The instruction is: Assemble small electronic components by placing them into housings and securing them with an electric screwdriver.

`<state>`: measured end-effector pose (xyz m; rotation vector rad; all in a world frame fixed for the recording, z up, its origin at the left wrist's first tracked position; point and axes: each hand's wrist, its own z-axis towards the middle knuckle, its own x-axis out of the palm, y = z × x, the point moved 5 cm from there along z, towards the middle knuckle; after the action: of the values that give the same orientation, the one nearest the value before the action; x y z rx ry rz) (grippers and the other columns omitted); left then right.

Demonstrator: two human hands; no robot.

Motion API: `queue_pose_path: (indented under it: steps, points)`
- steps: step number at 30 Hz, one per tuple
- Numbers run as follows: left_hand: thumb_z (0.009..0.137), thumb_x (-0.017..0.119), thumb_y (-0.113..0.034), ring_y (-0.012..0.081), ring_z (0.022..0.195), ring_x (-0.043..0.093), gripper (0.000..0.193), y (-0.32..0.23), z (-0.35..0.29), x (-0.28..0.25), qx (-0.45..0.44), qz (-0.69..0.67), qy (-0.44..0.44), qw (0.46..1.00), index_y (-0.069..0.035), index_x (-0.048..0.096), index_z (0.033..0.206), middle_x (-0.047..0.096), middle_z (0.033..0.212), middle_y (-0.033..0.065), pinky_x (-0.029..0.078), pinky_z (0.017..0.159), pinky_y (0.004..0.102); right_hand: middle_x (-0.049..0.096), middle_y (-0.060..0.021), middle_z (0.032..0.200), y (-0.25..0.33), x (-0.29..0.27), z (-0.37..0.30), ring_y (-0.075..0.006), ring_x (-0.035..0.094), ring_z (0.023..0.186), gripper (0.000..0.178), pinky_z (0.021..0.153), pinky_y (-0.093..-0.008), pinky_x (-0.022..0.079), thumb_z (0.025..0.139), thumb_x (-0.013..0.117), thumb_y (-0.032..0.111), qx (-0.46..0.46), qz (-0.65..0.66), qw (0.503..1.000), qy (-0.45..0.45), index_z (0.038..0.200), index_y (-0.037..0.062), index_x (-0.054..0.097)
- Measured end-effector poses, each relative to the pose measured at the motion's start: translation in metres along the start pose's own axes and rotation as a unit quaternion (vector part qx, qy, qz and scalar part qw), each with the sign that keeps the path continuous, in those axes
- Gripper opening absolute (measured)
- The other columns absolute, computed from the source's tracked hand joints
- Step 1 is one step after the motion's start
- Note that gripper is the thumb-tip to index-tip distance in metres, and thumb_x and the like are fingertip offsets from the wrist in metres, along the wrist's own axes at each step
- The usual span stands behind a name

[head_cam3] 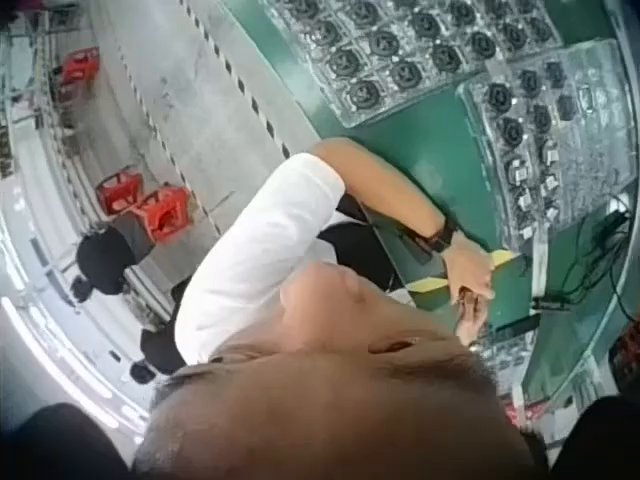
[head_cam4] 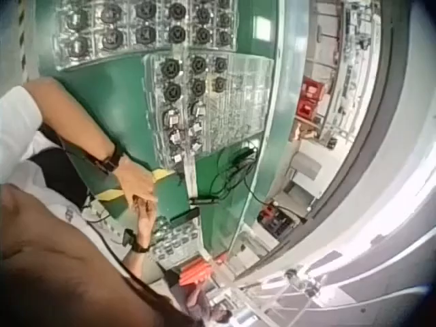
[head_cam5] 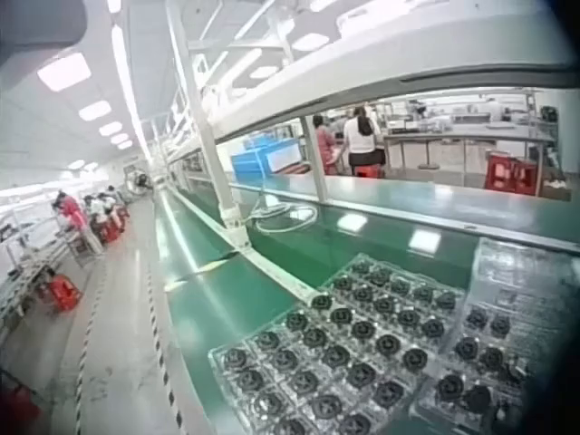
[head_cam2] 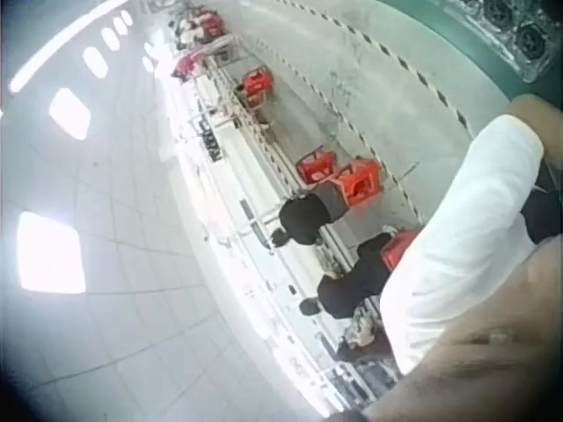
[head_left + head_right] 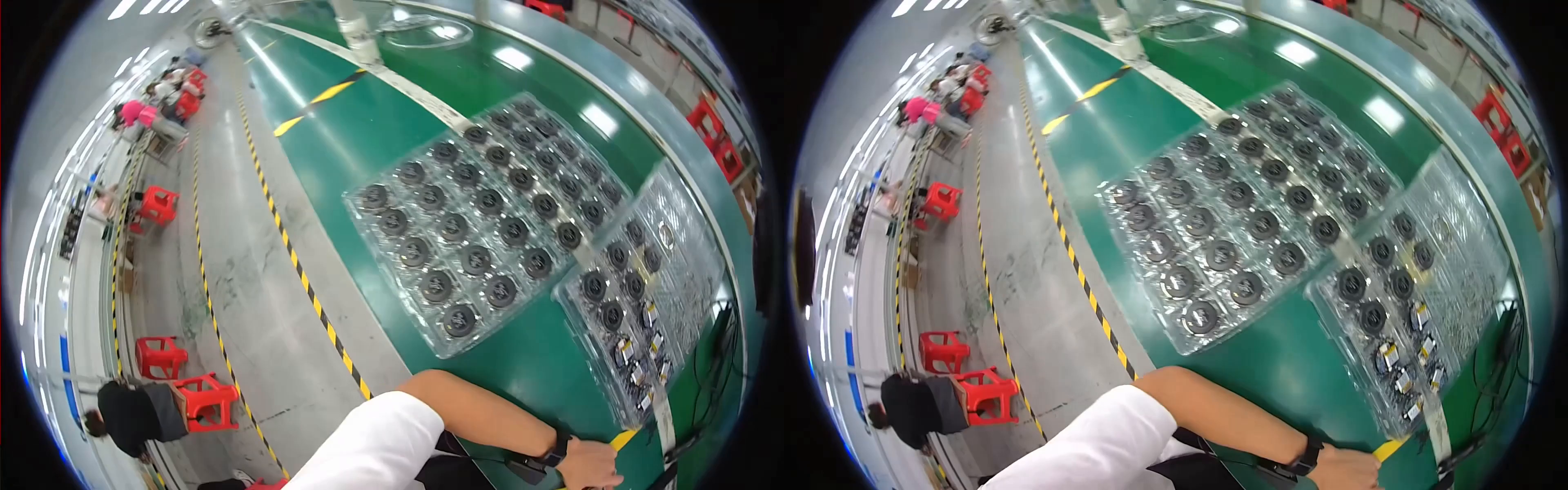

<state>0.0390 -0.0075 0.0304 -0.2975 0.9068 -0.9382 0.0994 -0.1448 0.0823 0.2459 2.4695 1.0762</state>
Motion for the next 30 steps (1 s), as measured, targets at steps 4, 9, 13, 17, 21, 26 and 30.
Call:
queue_pose_path:
  steps: [4,9,13,17,21,26,30]
  points:
    - [0.088,0.071,-0.061,0.0394,0.076,0.068,0.060,-0.043,-0.033,-0.021,0.032,-0.035,-0.019,0.999,-0.008,0.051,0.109,0.065,0.076,0.0212,0.053,0.064,0.0474,0.057,0.0015,0.077,-0.012,0.036,-0.027,-0.0092,0.046,0.066,0.027,0.060,-0.0289,0.036,0.106,0.060,0.029,0.000,0.018,1.000,0.021,0.097,0.0035,0.063]
    - [0.092,0.069,-0.054,0.0427,0.071,0.062,0.058,-0.033,-0.013,-0.024,0.050,-0.058,0.057,0.995,-0.001,0.048,0.102,0.062,0.073,0.0218,0.050,0.062,0.0513,0.056,0.0024,0.077,-0.007,0.014,-0.016,-0.0079,0.047,0.067,0.019,0.061,-0.0285,0.037,0.102,0.062,0.019,0.009,-0.013,1.000,-0.015,0.093,0.0022,0.062]
    - [0.094,0.067,-0.053,0.0448,0.071,0.061,0.057,-0.036,-0.012,-0.024,0.058,-0.087,0.084,0.991,0.000,0.047,0.100,0.061,0.073,0.0229,0.050,0.062,0.0522,0.058,0.0020,0.078,-0.005,0.014,-0.016,-0.0081,0.049,0.069,0.013,0.060,-0.0288,0.038,0.098,0.062,0.013,0.005,-0.078,0.997,0.001,0.093,0.0012,0.063]
    - [0.095,0.065,-0.053,0.0458,0.073,0.062,0.057,-0.040,-0.014,-0.025,0.070,-0.103,0.087,0.988,0.001,0.047,0.101,0.062,0.075,0.0243,0.050,0.064,0.0533,0.060,0.0005,0.079,-0.002,0.018,-0.019,-0.0093,0.051,0.069,0.010,0.059,-0.0284,0.040,0.095,0.062,0.010,-0.012,-0.116,0.993,-0.008,0.095,0.0000,0.064]
    - [0.095,0.064,-0.052,0.0461,0.076,0.062,0.056,-0.043,-0.015,-0.026,0.076,-0.109,0.099,0.986,0.001,0.047,0.103,0.062,0.077,0.0254,0.050,0.066,0.0543,0.062,-0.0018,0.081,-0.001,0.024,-0.023,-0.0108,0.054,0.070,0.012,0.060,-0.0289,0.043,0.095,0.063,0.010,0.010,-0.117,0.993,-0.022,0.096,-0.0018,0.064]
    - [0.093,0.065,-0.050,0.0466,0.078,0.063,0.055,-0.047,-0.013,-0.031,0.071,-0.121,0.120,0.983,0.001,0.048,0.104,0.063,0.078,0.0255,0.051,0.069,0.0548,0.063,-0.0036,0.082,-0.007,0.028,-0.024,-0.0115,0.057,0.072,0.013,0.062,-0.0290,0.046,0.096,0.064,0.010,-0.033,-0.075,0.996,-0.036,0.099,-0.0029,0.064]
    - [0.092,0.066,-0.050,0.0467,0.078,0.063,0.055,-0.049,-0.014,-0.034,0.072,-0.121,0.125,0.982,0.001,0.048,0.104,0.063,0.078,0.0251,0.051,0.069,0.0548,0.064,-0.0051,0.083,-0.010,0.028,-0.026,-0.0121,0.059,0.074,0.015,0.064,-0.0290,0.048,0.096,0.064,0.010,-0.066,-0.041,0.996,-0.047,0.101,-0.0037,0.065]
